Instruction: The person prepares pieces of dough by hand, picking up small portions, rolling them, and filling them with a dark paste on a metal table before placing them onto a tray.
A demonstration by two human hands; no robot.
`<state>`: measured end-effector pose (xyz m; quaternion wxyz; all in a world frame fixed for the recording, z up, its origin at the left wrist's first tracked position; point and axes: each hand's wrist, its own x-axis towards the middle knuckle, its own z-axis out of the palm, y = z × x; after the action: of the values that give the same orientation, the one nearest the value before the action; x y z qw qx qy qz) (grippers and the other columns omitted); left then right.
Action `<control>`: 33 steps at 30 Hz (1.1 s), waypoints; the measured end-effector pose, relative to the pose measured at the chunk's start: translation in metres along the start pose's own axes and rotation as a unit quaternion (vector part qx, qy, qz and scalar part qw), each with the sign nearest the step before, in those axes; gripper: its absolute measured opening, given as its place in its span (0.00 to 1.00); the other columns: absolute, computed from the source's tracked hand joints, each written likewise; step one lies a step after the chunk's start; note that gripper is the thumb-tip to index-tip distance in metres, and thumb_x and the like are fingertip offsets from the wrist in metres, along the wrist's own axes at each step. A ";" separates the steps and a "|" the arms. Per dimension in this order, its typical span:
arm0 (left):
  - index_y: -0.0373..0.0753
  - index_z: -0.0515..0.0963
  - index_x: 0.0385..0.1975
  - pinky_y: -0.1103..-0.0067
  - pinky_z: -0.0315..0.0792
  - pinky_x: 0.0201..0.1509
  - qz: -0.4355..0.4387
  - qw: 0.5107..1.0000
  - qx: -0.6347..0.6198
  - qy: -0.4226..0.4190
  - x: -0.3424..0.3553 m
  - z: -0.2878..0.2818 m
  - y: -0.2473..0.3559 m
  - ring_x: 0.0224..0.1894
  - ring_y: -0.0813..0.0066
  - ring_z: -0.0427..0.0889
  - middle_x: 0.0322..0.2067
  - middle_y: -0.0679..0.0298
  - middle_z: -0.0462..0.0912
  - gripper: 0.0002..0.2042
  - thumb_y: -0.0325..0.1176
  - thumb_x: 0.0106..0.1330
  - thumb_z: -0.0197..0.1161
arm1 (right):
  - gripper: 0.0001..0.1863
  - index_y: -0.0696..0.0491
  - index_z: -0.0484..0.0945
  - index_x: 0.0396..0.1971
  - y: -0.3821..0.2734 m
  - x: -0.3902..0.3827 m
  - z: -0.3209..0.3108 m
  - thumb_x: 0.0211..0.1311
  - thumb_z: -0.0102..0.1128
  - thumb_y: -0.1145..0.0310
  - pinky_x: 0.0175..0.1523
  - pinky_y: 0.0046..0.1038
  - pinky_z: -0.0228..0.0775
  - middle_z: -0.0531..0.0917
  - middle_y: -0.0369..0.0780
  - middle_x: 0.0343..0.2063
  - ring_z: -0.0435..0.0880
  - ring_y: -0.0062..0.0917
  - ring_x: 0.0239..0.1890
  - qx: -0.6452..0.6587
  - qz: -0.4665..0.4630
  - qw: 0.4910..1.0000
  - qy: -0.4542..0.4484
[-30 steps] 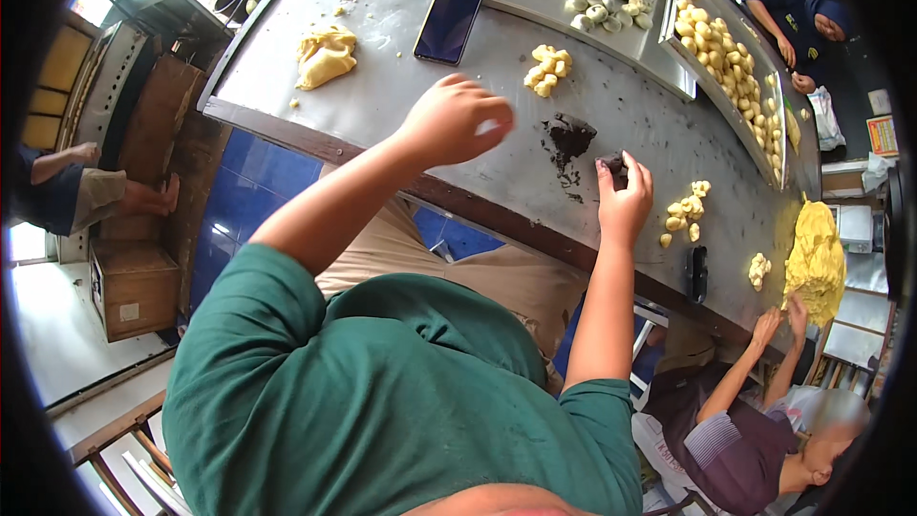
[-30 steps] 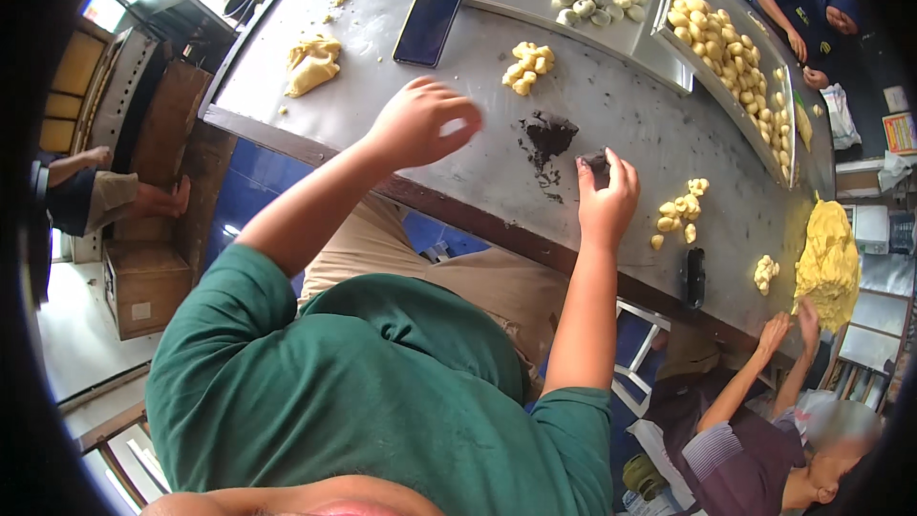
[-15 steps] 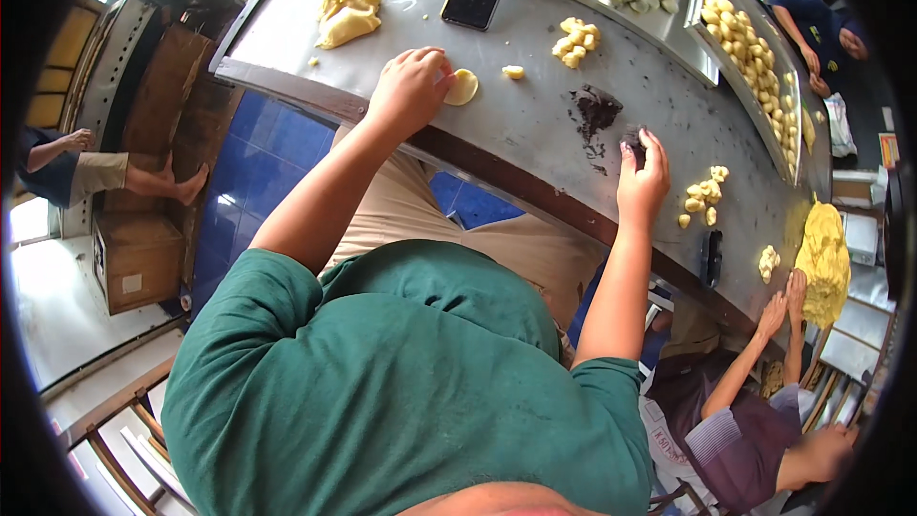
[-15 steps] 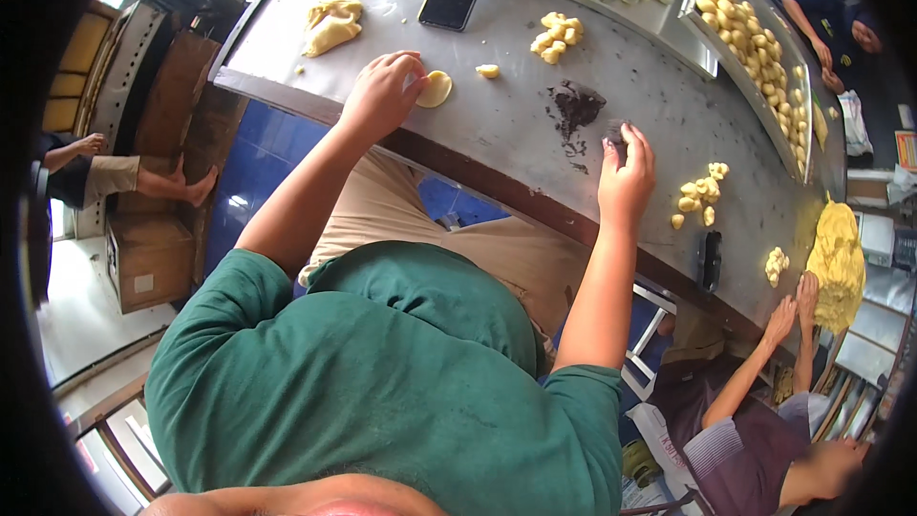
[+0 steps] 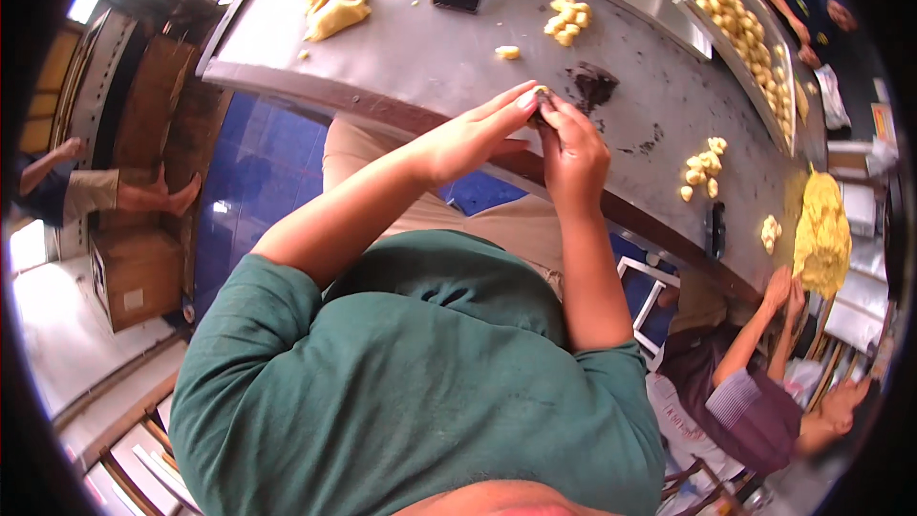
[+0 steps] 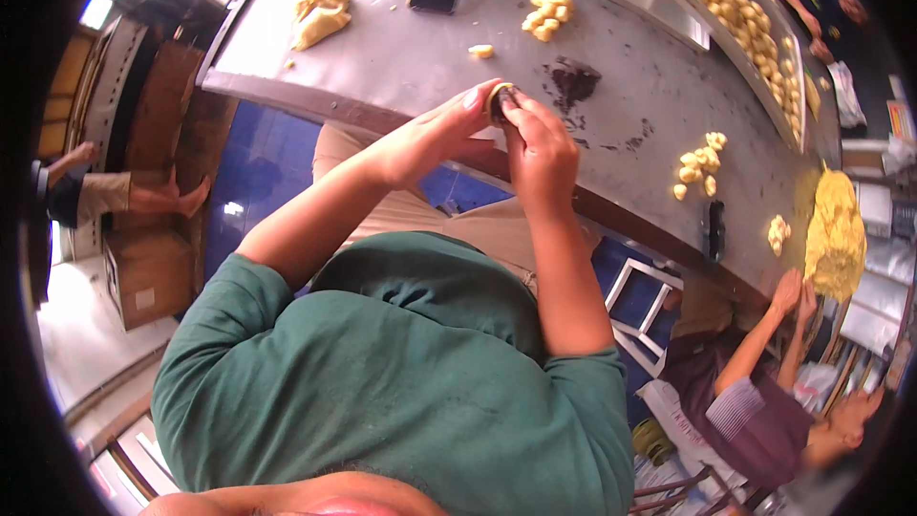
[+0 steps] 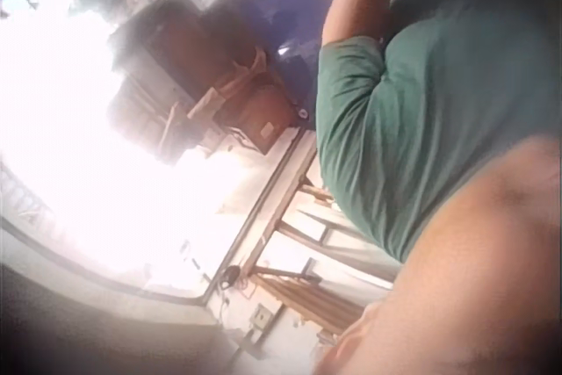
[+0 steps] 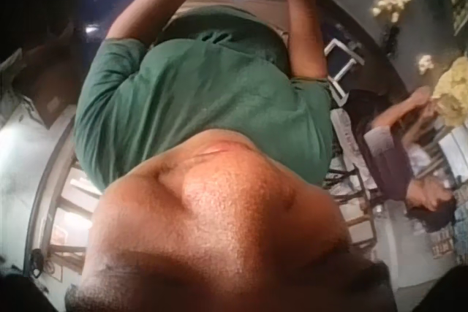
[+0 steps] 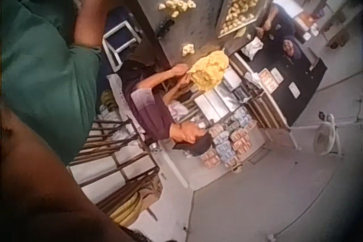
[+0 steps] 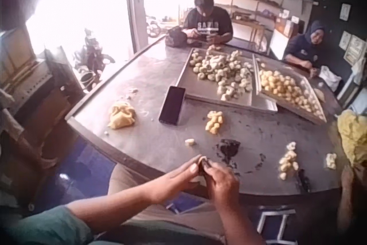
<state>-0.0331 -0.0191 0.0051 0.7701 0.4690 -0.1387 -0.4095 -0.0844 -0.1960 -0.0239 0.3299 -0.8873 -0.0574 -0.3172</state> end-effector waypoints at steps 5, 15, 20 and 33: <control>0.41 0.78 0.53 0.59 0.76 0.40 0.115 0.788 0.595 0.113 0.009 -0.022 0.014 0.35 0.39 0.81 0.28 0.47 0.83 0.19 0.35 0.62 0.67 | 0.20 0.56 0.84 0.43 -0.032 0.008 -0.015 0.48 0.76 0.70 0.55 0.40 0.76 0.85 0.43 0.43 0.83 0.42 0.46 0.164 0.051 0.982 0.076; 0.40 0.83 0.40 0.64 0.79 0.44 0.073 0.804 0.590 0.008 0.000 -0.006 0.017 0.41 0.46 0.85 0.33 0.49 0.86 0.14 0.30 0.53 0.71 | 0.13 0.47 0.88 0.41 -0.041 -0.014 -0.030 0.54 0.66 0.71 0.64 0.51 0.65 0.85 0.34 0.44 0.77 0.36 0.56 -0.042 -0.144 0.985 -0.081; 0.38 0.82 0.42 0.64 0.78 0.44 0.037 0.818 0.568 0.080 -0.002 0.005 0.028 0.41 0.46 0.85 0.34 0.48 0.86 0.19 0.34 0.50 0.76 | 0.19 0.48 0.87 0.44 -0.038 -0.018 -0.020 0.48 0.70 0.77 0.59 0.41 0.68 0.86 0.38 0.39 0.81 0.35 0.47 0.225 0.164 0.958 -0.072; 0.37 0.81 0.40 0.63 0.78 0.45 0.066 0.789 0.608 0.060 -0.010 -0.003 0.029 0.42 0.47 0.86 0.35 0.50 0.86 0.20 0.35 0.49 0.78 | 0.17 0.50 0.85 0.47 -0.059 -0.007 -0.031 0.54 0.70 0.71 0.60 0.40 0.67 0.87 0.36 0.47 0.80 0.36 0.53 0.164 0.133 0.973 -0.092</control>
<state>-0.0233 -0.0035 0.0293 0.3583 0.8534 -0.3433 -0.1596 -0.1246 -0.1691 0.0228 0.5036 -0.8461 -0.0199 -0.1736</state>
